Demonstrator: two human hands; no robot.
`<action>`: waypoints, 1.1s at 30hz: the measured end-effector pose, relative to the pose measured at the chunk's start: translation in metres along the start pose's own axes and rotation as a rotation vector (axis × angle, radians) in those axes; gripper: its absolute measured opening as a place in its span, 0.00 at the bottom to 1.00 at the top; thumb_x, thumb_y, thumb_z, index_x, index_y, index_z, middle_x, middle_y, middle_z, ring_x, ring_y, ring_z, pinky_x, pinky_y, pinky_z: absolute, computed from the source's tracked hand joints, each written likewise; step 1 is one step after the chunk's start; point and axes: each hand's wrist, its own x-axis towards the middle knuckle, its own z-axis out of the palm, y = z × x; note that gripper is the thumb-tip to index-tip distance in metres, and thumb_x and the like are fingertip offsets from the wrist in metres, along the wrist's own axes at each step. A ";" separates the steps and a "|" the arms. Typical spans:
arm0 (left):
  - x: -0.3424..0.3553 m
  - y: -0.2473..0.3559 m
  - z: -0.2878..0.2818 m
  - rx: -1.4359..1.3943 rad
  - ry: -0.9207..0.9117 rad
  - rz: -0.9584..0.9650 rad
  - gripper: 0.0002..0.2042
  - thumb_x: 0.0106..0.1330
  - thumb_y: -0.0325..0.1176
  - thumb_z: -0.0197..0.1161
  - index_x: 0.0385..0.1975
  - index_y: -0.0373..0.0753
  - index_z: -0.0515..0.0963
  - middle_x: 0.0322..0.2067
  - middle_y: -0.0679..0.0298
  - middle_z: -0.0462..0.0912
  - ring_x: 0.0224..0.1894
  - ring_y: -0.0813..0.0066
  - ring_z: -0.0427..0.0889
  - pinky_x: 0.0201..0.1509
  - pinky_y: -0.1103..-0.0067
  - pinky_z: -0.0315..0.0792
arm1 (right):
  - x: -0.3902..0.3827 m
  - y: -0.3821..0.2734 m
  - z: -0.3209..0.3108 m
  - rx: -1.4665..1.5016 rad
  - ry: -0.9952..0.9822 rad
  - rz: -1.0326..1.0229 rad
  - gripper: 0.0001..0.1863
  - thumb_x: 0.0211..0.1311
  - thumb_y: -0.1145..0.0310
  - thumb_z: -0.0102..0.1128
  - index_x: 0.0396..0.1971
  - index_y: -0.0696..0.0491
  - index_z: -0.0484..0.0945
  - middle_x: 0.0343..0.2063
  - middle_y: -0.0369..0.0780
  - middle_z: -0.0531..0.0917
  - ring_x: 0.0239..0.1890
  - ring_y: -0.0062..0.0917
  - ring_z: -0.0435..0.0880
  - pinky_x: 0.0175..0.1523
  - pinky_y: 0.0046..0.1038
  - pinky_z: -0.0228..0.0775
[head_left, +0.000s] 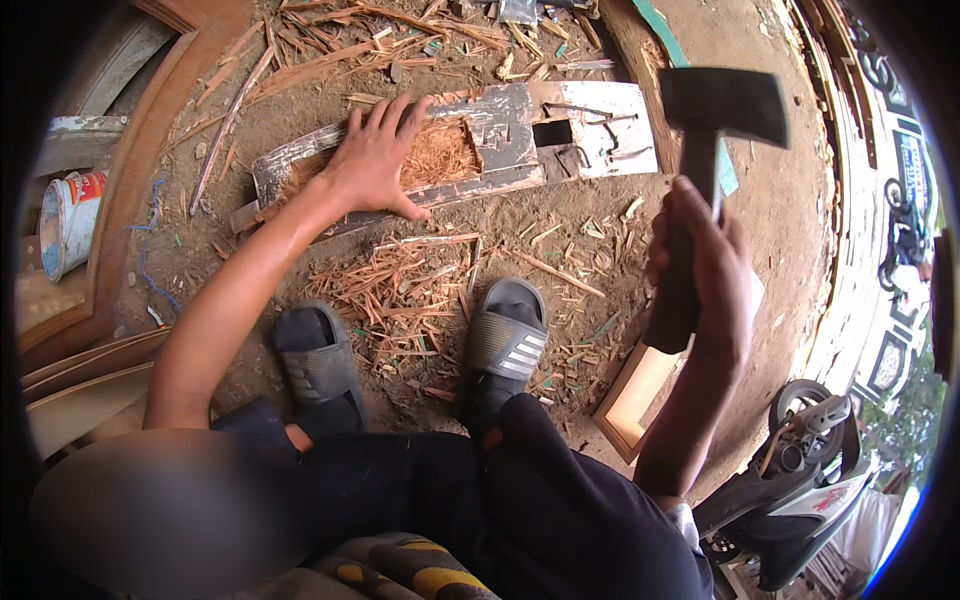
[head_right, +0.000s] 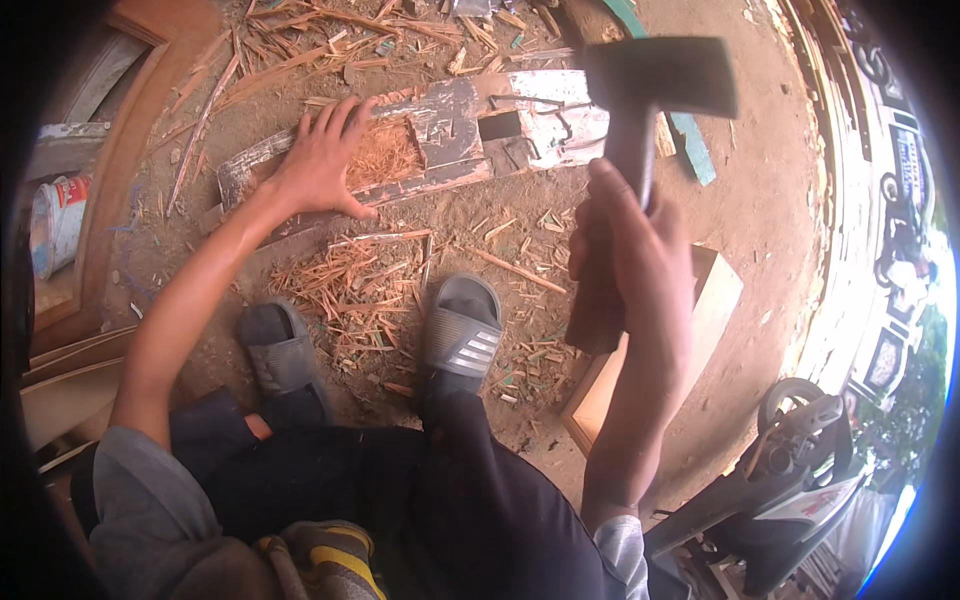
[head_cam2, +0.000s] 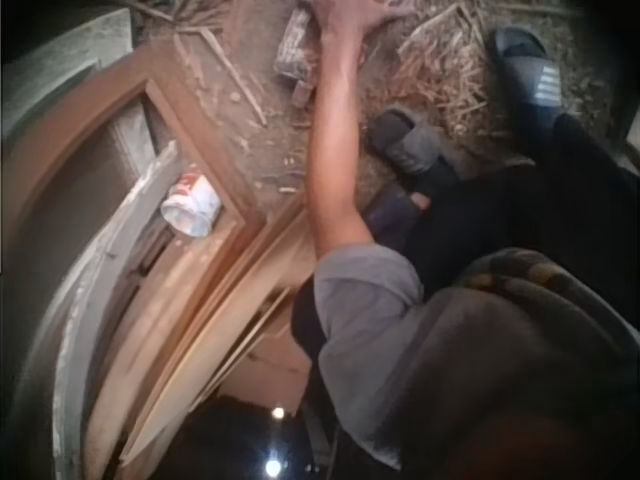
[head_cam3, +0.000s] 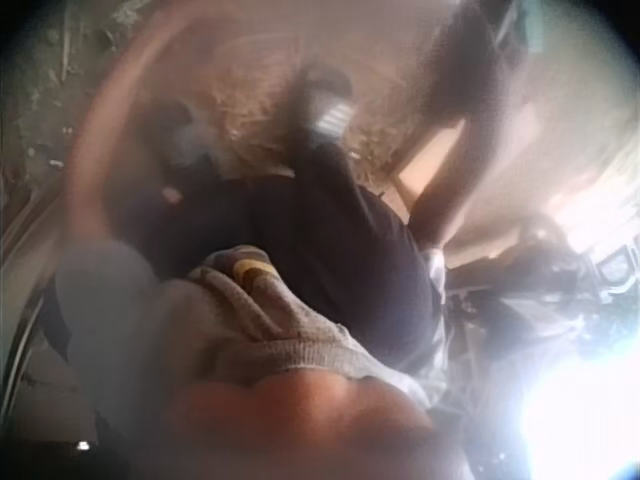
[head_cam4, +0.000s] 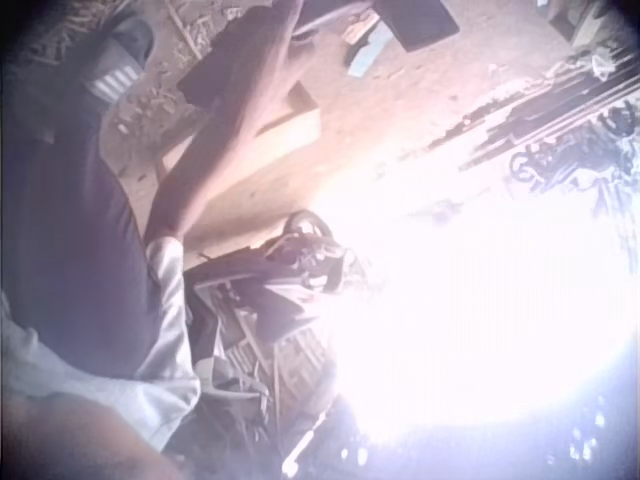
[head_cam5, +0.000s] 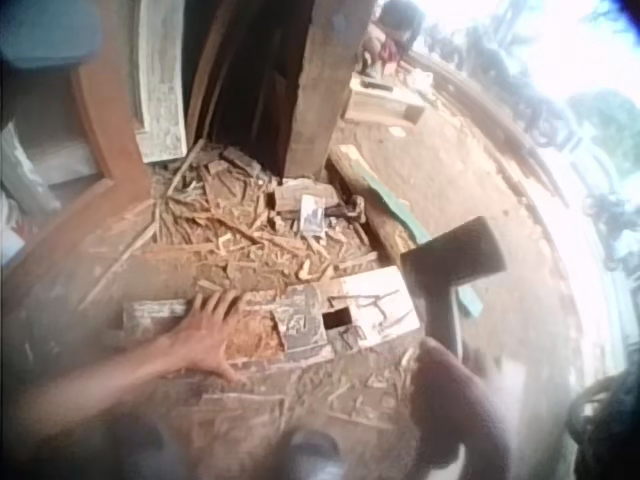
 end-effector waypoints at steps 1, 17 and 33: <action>-0.006 -0.003 -0.006 0.006 -0.049 -0.026 0.72 0.30 0.65 0.76 0.71 0.37 0.34 0.69 0.42 0.43 0.71 0.46 0.45 0.72 0.49 0.43 | -0.009 -0.025 0.001 0.039 0.021 -0.088 0.18 0.62 0.55 0.60 0.32 0.57 0.72 0.17 0.35 0.75 0.15 0.18 0.74 0.20 0.20 0.66; -0.003 0.011 -0.003 -0.038 -0.055 -0.029 0.73 0.30 0.70 0.72 0.71 0.36 0.32 0.69 0.40 0.41 0.71 0.43 0.43 0.72 0.49 0.40 | 0.051 0.116 0.036 -0.240 0.012 0.123 0.17 0.60 0.60 0.59 0.23 0.60 0.72 0.13 0.36 0.75 0.15 0.20 0.74 0.21 0.25 0.67; -0.006 0.012 -0.009 -0.010 -0.076 -0.059 0.71 0.32 0.69 0.72 0.70 0.35 0.34 0.70 0.42 0.41 0.72 0.48 0.43 0.72 0.50 0.43 | 0.013 -0.035 0.024 0.047 0.084 -0.784 0.18 0.68 0.52 0.54 0.29 0.54 0.73 0.15 0.35 0.73 0.14 0.17 0.70 0.19 0.22 0.59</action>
